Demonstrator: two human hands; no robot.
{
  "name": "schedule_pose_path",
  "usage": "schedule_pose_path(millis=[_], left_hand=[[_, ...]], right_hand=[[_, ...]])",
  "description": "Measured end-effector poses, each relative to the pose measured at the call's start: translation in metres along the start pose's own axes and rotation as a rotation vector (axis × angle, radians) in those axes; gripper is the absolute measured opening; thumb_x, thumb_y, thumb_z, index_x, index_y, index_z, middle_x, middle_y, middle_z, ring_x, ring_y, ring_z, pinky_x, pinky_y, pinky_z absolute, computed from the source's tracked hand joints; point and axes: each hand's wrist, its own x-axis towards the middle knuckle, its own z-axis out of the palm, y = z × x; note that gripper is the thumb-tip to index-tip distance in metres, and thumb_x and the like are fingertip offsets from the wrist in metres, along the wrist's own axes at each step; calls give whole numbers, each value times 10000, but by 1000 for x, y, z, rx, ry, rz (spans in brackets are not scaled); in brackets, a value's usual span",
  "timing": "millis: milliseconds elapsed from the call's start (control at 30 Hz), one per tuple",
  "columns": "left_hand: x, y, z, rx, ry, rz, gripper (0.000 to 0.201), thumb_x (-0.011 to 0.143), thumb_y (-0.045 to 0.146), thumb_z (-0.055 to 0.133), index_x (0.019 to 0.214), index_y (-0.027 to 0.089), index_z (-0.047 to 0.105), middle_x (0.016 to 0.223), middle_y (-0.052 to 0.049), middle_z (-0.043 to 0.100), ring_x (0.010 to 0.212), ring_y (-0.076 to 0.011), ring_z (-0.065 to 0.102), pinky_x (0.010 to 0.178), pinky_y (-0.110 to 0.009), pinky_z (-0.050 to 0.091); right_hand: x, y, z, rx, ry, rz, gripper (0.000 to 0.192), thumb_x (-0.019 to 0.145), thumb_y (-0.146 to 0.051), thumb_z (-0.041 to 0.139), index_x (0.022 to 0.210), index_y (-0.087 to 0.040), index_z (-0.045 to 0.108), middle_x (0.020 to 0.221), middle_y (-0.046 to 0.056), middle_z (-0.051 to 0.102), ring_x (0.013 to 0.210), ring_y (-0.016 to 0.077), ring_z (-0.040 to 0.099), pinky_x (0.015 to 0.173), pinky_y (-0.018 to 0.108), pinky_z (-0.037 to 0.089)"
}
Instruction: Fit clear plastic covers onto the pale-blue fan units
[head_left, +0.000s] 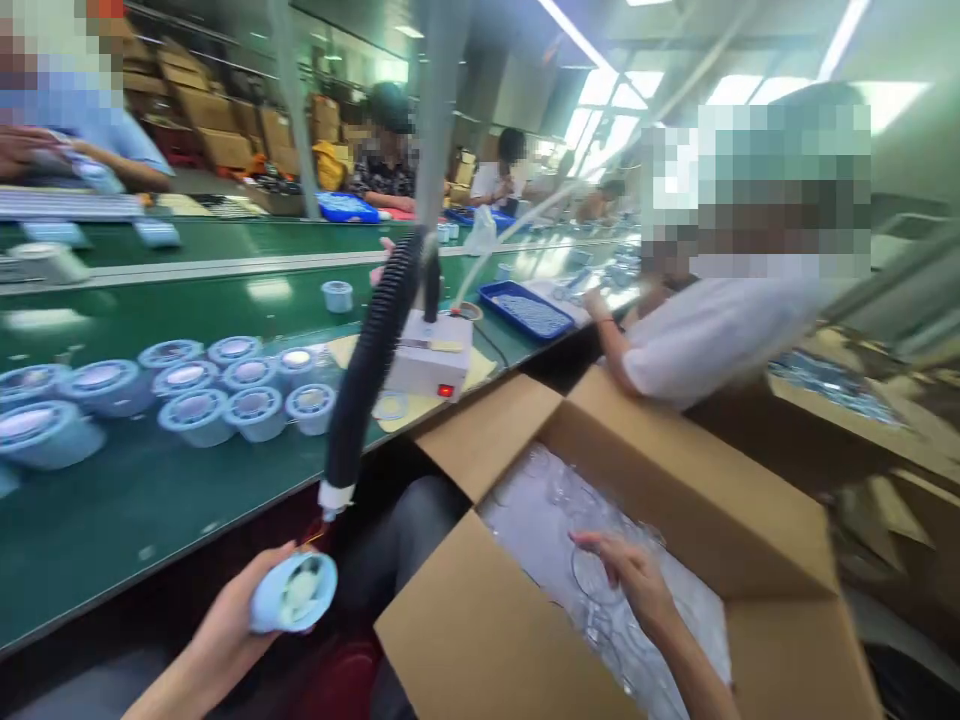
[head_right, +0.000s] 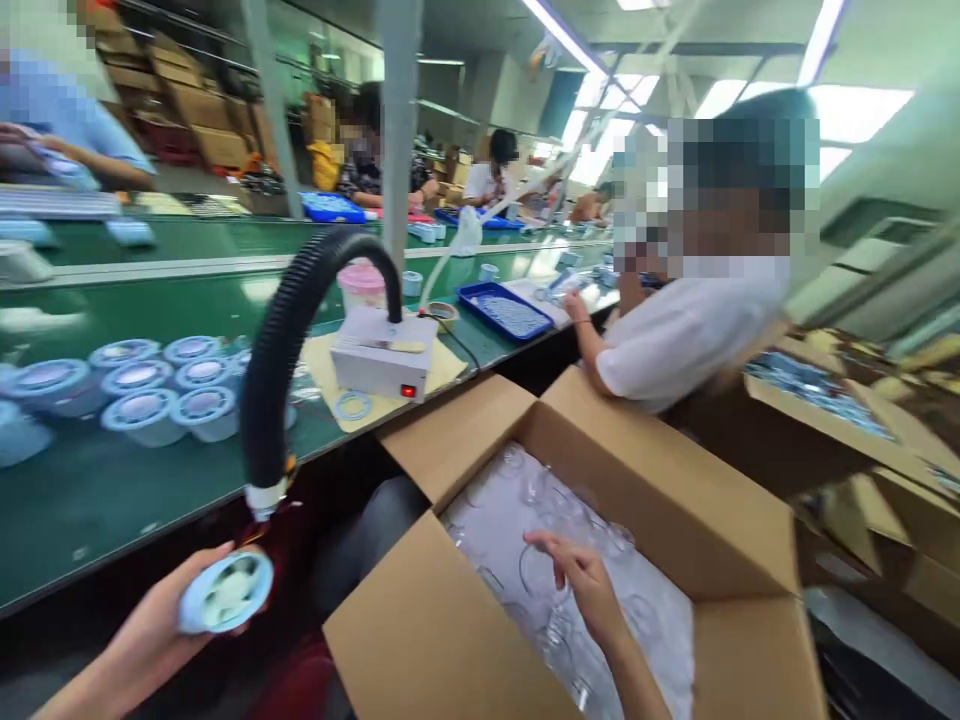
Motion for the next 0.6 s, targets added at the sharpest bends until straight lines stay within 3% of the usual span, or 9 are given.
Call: schedule_pose_path(millis=[67,133,167,233,300,367,433,533,600], left_hand=[[-5,2,10,29,-77,15,287,809,405,609,830,119,594,599,-7,582,473,-121,531,388,-203,430],[-11,4,19,157,-172,65,330,839,458,521,822,133,575,580,10,533,431,-92,471,336,-160,348],[-15,5,21,212,-203,85,342,848,471,489,814,141,570,588,15,520,423,-84,450,321,-146,312],[-25,8,20,285,-223,113,327,845,459,487,800,148,581,607,20,510,422,-78,419,306,-138,263],[-36,11,15,324,-221,133,272,814,408,557,774,146,618,627,18,518,466,-86,434,335,-146,291],[-47,15,9,425,-231,221,190,791,327,611,749,149,659,719,-1,565,612,-115,513,491,-173,419],[-57,19,4,644,-219,389,129,807,257,598,774,172,689,876,-19,597,798,-152,551,729,-233,456],[-63,20,-4,918,-127,598,128,828,223,575,906,206,676,966,-27,594,880,-181,557,833,-294,423],[-62,17,-10,888,-51,642,249,769,251,675,1013,210,638,971,-28,591,898,-191,560,825,-296,430]], right_hand=[[-8,-29,33,218,-122,-101,640,813,-711,274,546,-233,605,852,131,703,953,323,616,860,474,462],[-18,-65,71,362,-372,-253,576,786,-732,341,789,-267,681,868,103,678,903,311,621,809,456,498],[-23,-84,91,311,-485,-345,540,793,-705,388,954,-277,677,961,107,664,960,313,609,837,451,496],[-30,-119,127,-23,-586,-520,471,837,-537,510,1240,-300,567,1206,117,580,1092,308,562,903,441,479],[-32,-146,157,-334,-510,-696,522,832,-376,578,1339,-300,479,1278,137,522,1095,323,552,874,465,498],[-29,-162,181,-528,-417,-782,527,808,-262,612,1322,-275,501,1318,164,484,1070,334,555,822,477,523],[-25,-171,197,-604,-424,-795,397,766,-185,660,1156,-249,629,1336,160,477,1081,336,549,810,469,533],[-22,-176,209,-501,-565,-724,150,678,-137,752,781,-222,683,1257,100,543,1079,295,564,826,418,529],[-23,-179,211,-330,-623,-608,154,651,-163,785,675,-206,639,1176,75,569,1047,256,584,842,380,513]])
